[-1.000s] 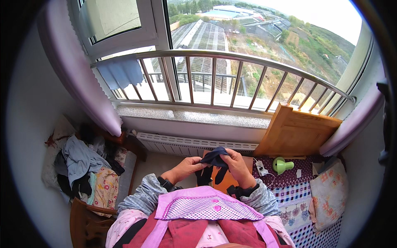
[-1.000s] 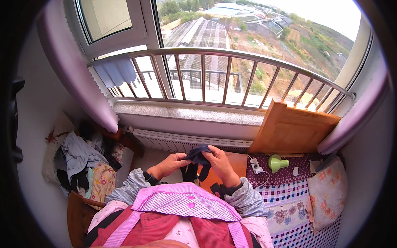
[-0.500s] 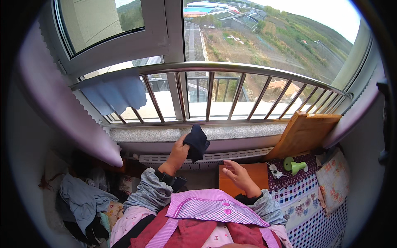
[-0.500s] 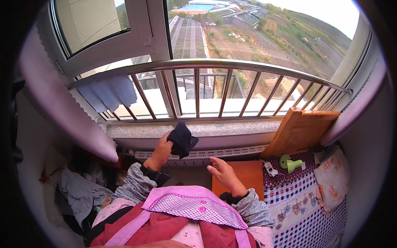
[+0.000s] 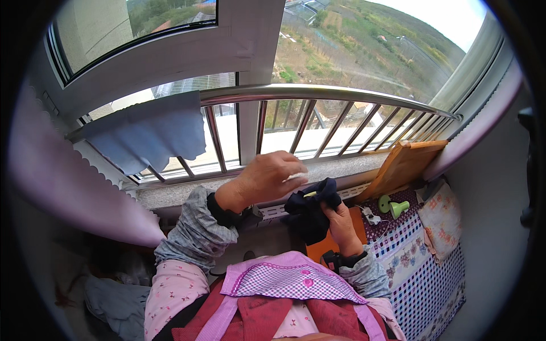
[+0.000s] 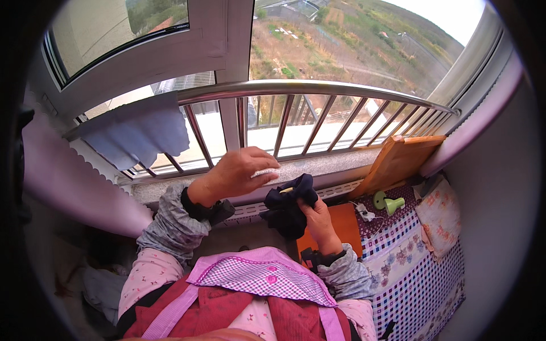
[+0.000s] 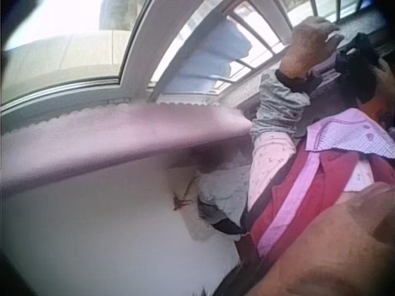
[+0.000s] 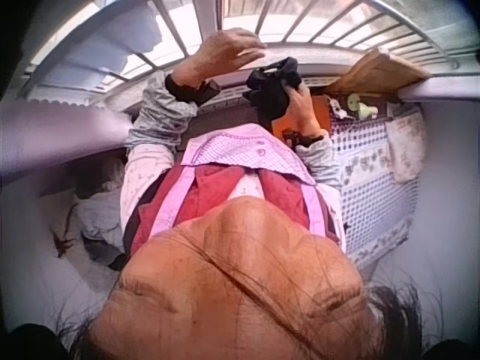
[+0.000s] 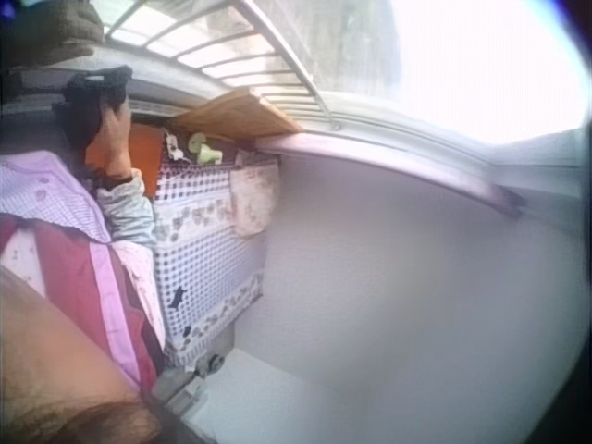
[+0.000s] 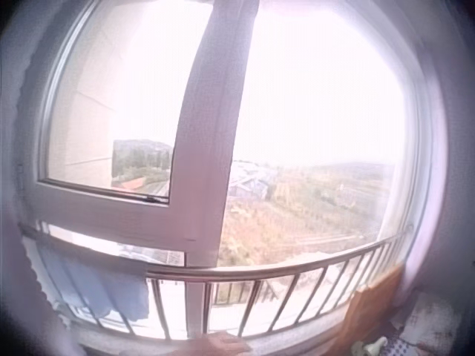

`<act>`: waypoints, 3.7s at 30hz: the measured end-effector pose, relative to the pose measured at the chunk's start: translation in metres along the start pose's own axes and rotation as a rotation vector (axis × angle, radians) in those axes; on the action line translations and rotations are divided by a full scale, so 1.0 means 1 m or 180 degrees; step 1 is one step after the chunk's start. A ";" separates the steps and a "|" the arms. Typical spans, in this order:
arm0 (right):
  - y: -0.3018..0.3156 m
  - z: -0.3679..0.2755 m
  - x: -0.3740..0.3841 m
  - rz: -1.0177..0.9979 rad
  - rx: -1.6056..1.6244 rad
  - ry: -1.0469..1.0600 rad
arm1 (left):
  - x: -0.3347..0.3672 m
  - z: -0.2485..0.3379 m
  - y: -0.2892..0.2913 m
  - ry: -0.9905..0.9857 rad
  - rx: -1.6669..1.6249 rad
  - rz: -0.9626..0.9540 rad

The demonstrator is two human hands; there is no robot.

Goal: The person wipes the interior glass and metal railing of a balcony window using a dark cloth. They repeatedly wipe different sections of the window and the railing, occasionally adjusting their grip and position.

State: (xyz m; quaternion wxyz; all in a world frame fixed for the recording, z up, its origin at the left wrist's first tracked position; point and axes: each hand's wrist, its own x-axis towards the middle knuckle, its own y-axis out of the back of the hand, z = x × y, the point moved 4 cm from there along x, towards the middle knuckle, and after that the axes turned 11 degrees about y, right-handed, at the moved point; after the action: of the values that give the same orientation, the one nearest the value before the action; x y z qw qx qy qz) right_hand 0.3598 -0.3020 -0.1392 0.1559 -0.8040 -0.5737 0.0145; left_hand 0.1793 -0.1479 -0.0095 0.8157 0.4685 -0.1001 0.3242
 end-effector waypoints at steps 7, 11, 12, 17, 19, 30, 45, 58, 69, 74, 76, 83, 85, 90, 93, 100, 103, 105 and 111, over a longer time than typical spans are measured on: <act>0.033 -0.049 0.013 0.0257 -0.0611 0.0480 | 0.069 -0.045 0.111 0.0180 0.1710 0.1743; 0.053 -0.088 0.027 0.0390 -0.0650 0.0951 | 0.090 -0.071 0.115 0.0951 0.2056 0.1192; 0.059 -0.099 0.036 0.0477 -0.0697 0.1076 | 0.093 -0.072 0.113 0.0936 0.2226 0.1178; 0.078 -0.169 0.119 0.1180 -0.1134 0.2489 | 0.098 -0.087 0.100 0.1500 0.2520 0.0825; 0.078 -0.192 0.157 0.1427 -0.2080 0.3038 | 0.099 -0.089 0.100 0.1636 0.2365 0.0908; 0.000 -0.132 0.274 0.0932 -0.4461 0.2266 | 0.100 -0.087 0.103 0.1552 0.2135 0.1069; 0.025 -0.140 0.269 0.1068 -0.4492 0.2641 | 0.096 -0.084 0.101 0.1574 0.2164 0.0794; -0.164 -0.098 0.224 0.0398 -0.3977 0.3841 | 0.097 -0.084 0.099 0.1261 0.2386 0.1394; 0.044 -0.144 0.259 0.1056 -0.4275 0.4200 | 0.096 -0.081 0.100 0.1463 0.2749 0.1131; 0.178 -0.167 0.299 0.1905 -0.4398 0.3291 | 0.093 -0.087 0.101 0.1333 0.2789 0.1056; 0.219 -0.175 0.310 0.2330 -0.4325 0.2954 | 0.093 -0.090 0.102 0.1458 0.2716 0.0903; 0.153 -0.160 0.294 0.2042 -0.4101 0.3461 | 0.120 -0.074 0.076 0.1622 0.2671 0.0468; 0.106 -0.142 0.278 0.1499 -0.3786 0.3856 | 0.141 -0.065 0.056 0.1329 0.2720 0.0427; 0.127 -0.155 0.285 0.1439 -0.3862 0.3973 | 0.173 -0.053 0.022 0.1125 0.2843 0.0622; 0.188 -0.170 0.296 0.1971 -0.4057 0.4056 | 0.174 -0.053 0.019 0.1270 0.3048 0.0715; 0.350 -0.192 0.342 0.2807 -0.4062 0.3573 | 0.171 -0.052 0.017 0.1276 0.3053 0.0878; 0.422 -0.200 0.361 0.2896 -0.3888 0.3531 | 0.172 -0.051 0.018 0.1307 0.2948 0.0876; 0.465 -0.206 0.374 0.2979 -0.4054 0.3245 | 0.171 -0.052 0.018 0.1340 0.3033 0.0846; 0.561 -0.233 0.407 0.3036 -0.4498 0.1716 | 0.169 -0.052 0.019 0.1251 0.2931 0.0955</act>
State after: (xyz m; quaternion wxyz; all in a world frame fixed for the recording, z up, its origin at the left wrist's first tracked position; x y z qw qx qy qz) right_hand 1.0603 -0.1435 -0.0042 -0.2689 -0.8416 0.0028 -0.4685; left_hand 0.2903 -0.0243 0.0543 0.4731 0.6895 0.1418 0.5298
